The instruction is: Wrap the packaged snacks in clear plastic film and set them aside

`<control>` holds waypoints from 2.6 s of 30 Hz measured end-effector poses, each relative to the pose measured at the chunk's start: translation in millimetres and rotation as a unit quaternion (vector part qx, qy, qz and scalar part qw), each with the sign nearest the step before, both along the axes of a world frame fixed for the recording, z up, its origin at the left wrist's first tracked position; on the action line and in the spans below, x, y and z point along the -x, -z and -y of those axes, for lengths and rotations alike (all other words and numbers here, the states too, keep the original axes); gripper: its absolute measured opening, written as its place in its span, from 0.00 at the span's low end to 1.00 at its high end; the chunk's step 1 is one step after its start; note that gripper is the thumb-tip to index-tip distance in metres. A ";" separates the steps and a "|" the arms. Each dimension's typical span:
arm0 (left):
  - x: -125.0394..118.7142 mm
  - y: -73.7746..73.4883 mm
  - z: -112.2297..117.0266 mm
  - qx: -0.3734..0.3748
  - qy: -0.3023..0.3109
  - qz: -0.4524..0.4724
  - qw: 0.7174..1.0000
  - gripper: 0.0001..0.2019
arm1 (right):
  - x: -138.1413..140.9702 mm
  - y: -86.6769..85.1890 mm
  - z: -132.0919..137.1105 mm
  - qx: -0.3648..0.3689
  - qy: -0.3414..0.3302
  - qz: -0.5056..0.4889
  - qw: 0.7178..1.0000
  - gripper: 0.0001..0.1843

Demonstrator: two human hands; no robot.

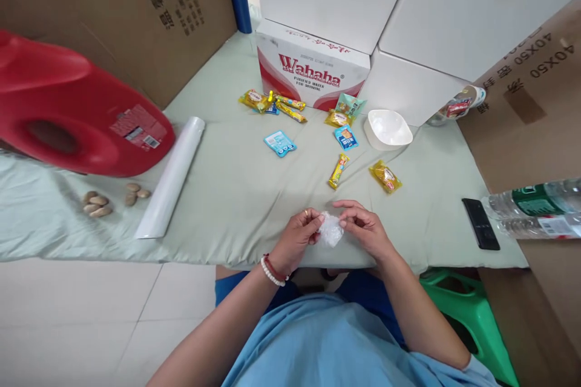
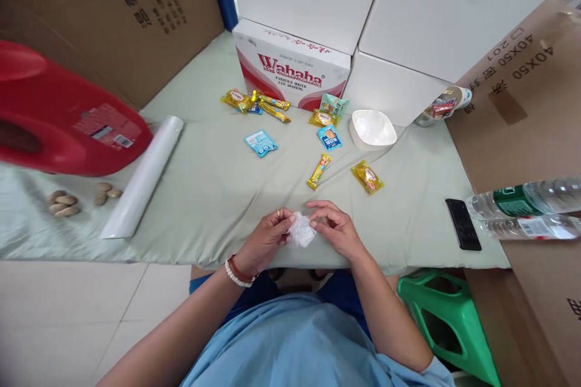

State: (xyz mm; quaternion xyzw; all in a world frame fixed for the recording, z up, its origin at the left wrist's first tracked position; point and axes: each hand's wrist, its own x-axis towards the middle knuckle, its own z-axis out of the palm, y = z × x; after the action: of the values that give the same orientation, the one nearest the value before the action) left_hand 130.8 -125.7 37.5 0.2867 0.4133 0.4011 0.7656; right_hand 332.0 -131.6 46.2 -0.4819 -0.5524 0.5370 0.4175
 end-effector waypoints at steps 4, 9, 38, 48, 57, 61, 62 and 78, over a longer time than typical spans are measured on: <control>7.2 3.0 3.8 0.020 -0.036 0.036 0.999 0.29 | -8.9 -2.0 5.7 0.009 0.024 -0.103 0.994 0.08; 16.3 3.9 0.7 0.030 -0.098 0.069 0.992 0.29 | -22.3 0.2 11.3 0.065 0.049 -0.129 0.988 0.09; 3.6 -4.1 24.0 -0.040 -0.010 -0.075 0.996 0.26 | 31.8 -6.0 29.5 0.113 0.079 -0.016 0.990 0.22; 5.5 4.6 25.5 0.004 -0.101 -0.050 0.994 0.21 | 28.7 -7.8 24.9 0.127 0.138 -0.079 0.979 0.19; 18.1 1.5 18.5 0.066 -0.134 0.029 0.988 0.26 | -1.8 0.5 20.2 0.195 0.216 -0.200 0.936 0.22; 19.1 4.2 18.1 0.061 -0.133 0.029 0.989 0.25 | -9.6 4.1 21.3 0.199 0.229 -0.178 0.936 0.24; 19.0 4.6 18.3 0.053 -0.130 0.020 0.990 0.25 | -9.9 3.4 21.5 0.197 0.224 -0.166 0.940 0.25; 0.7 6.6 19.6 -0.115 -0.173 -0.262 0.942 0.22 | 32.4 -3.4 28.2 0.085 0.169 0.044 0.981 0.25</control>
State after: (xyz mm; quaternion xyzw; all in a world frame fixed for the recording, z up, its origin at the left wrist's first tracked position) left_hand 130.1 -145.4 30.9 0.3922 0.5937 0.4828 0.5106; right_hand 299.6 -159.8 49.6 -0.6253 -0.4328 0.4820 0.4351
